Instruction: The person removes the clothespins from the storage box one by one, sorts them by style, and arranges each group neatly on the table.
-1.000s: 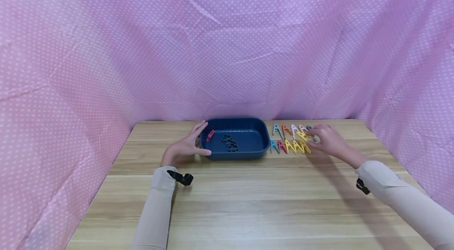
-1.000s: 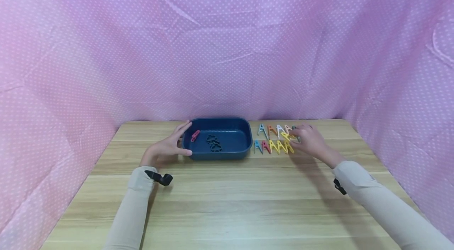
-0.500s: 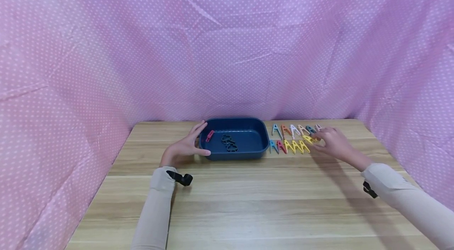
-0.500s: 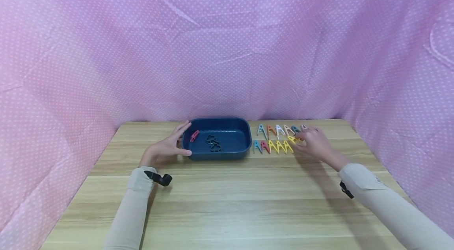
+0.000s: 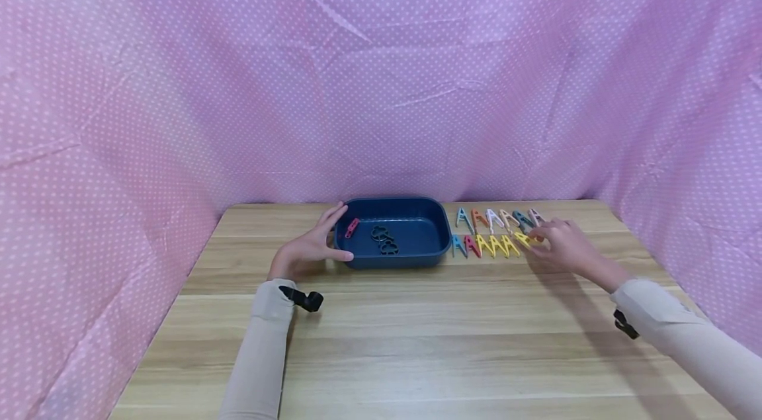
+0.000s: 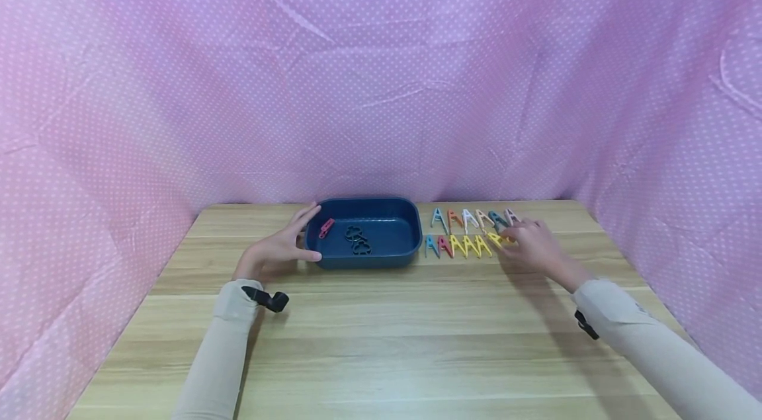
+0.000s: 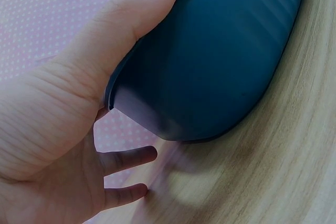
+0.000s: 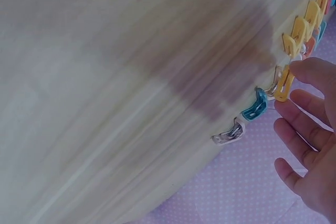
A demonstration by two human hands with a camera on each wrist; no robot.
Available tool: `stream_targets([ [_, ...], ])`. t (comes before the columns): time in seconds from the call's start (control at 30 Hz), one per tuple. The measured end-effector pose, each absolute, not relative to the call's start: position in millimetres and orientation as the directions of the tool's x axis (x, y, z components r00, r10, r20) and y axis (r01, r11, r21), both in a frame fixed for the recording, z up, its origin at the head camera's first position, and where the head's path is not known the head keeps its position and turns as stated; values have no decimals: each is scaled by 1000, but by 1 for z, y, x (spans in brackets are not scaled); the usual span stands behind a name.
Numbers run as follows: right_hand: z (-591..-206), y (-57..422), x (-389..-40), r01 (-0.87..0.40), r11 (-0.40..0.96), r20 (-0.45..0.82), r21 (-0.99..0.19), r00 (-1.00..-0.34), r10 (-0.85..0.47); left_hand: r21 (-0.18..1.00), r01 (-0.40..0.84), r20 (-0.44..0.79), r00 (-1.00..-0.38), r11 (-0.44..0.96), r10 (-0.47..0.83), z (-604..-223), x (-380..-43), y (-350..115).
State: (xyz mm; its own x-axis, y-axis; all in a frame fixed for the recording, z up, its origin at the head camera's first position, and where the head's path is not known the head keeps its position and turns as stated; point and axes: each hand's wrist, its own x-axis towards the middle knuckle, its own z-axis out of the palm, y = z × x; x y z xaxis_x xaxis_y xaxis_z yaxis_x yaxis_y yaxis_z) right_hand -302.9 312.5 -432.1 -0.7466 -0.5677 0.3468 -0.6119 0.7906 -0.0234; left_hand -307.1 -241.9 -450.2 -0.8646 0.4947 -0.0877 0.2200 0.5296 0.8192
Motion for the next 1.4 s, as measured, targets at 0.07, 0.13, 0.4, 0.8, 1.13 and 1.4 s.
stream_targets([
  [0.07,-433,313,-302,-603,797,332,-29,-758,-561,820,222,-85,-864,527,497,-450,-307,-242],
  [0.13,-433,312,-302,-597,801,323,-33,-765,-557,819,226,-83,-863,528,498,-451,-307,-242],
  [0.4,-437,311,-303,-573,819,299,-44,-789,-536,815,237,-77,-860,529,504,-452,-308,-243],
  [0.8,-440,307,-301,-538,841,279,-51,-817,-505,812,237,-78,-862,534,501,-451,-308,-243],
  [1.13,-447,306,-302,-526,848,276,-62,-826,-492,806,251,-67,-861,536,505,-449,-308,-243],
  [1.4,-448,305,-303,-536,843,267,-52,-821,-505,819,225,-85,-862,528,500,-449,-307,-242],
])
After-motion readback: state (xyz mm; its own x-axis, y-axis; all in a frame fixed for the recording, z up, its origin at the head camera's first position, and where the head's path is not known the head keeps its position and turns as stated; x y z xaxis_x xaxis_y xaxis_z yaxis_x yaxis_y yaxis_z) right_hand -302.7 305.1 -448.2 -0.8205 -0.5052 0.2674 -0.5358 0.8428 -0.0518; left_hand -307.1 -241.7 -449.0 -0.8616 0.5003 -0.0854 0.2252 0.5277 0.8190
